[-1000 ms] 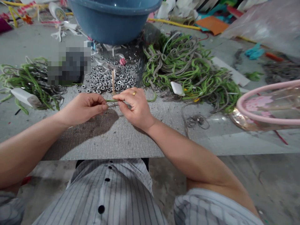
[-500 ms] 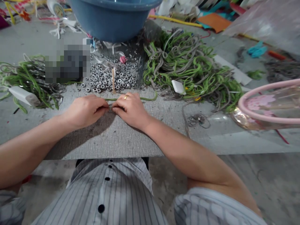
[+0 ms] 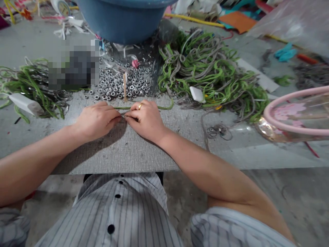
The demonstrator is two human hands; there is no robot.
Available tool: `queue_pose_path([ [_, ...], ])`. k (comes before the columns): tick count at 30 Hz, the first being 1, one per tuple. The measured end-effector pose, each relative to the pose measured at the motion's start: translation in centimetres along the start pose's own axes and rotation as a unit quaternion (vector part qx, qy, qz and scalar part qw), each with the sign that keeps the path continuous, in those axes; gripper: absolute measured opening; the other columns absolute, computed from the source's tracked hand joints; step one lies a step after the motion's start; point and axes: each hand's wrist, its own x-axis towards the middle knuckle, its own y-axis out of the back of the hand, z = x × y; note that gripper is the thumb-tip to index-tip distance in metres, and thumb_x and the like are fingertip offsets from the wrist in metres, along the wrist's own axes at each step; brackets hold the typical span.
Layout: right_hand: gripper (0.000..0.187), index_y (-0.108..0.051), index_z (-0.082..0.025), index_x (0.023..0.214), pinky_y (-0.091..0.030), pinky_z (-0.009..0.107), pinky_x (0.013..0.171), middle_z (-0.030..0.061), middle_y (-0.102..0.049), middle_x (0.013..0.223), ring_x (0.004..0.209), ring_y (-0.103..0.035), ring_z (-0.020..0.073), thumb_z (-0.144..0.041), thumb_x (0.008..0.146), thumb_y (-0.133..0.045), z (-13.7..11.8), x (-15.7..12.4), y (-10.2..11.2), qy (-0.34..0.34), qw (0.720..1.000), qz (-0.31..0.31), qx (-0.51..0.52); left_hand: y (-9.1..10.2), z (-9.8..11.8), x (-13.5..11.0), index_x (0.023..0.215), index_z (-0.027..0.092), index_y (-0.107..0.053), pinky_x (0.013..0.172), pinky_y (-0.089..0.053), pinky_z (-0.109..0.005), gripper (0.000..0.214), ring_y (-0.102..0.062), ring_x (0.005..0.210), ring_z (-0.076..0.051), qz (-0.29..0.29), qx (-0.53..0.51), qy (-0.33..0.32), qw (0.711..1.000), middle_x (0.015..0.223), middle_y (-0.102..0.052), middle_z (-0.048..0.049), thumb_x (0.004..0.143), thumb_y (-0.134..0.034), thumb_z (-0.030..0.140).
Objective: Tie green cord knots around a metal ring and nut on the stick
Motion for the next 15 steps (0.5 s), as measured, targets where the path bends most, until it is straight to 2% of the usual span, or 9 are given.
queue_pose_path([
  [9, 0.020, -0.079, -0.024, 0.086, -0.039, 0.038, 0.078, 0.0039, -0.069, 0.080, 0.079, -0.056, 0.0193, -0.024, 0.089, -0.059, -0.15, -0.14, -0.23, -0.006, 1.000, -0.005, -0.011, -0.41, 0.02, -0.31, 0.088, 0.015, -0.069, 0.056, -0.029, -0.030, 0.026, -0.059, 0.082, -0.021, 0.054, 0.073, -0.035, 0.995, 0.081, -0.069, -0.0072, 0.094, -0.044, 0.018],
  [15, 0.020, -0.079, -0.024, 0.089, -0.036, 0.038, 0.078, 0.0046, -0.070, 0.084, 0.081, -0.057, 0.0204, -0.023, 0.089, -0.059, -0.36, -0.11, -0.12, -0.012, 0.999, -0.026, -0.025, -0.98, -0.11, -0.18, 0.085, 0.016, -0.069, 0.055, -0.030, -0.031, 0.024, -0.058, 0.079, -0.021, 0.070, 0.086, -0.042, 0.993, 0.078, -0.068, -0.0066, 0.093, -0.046, 0.018],
])
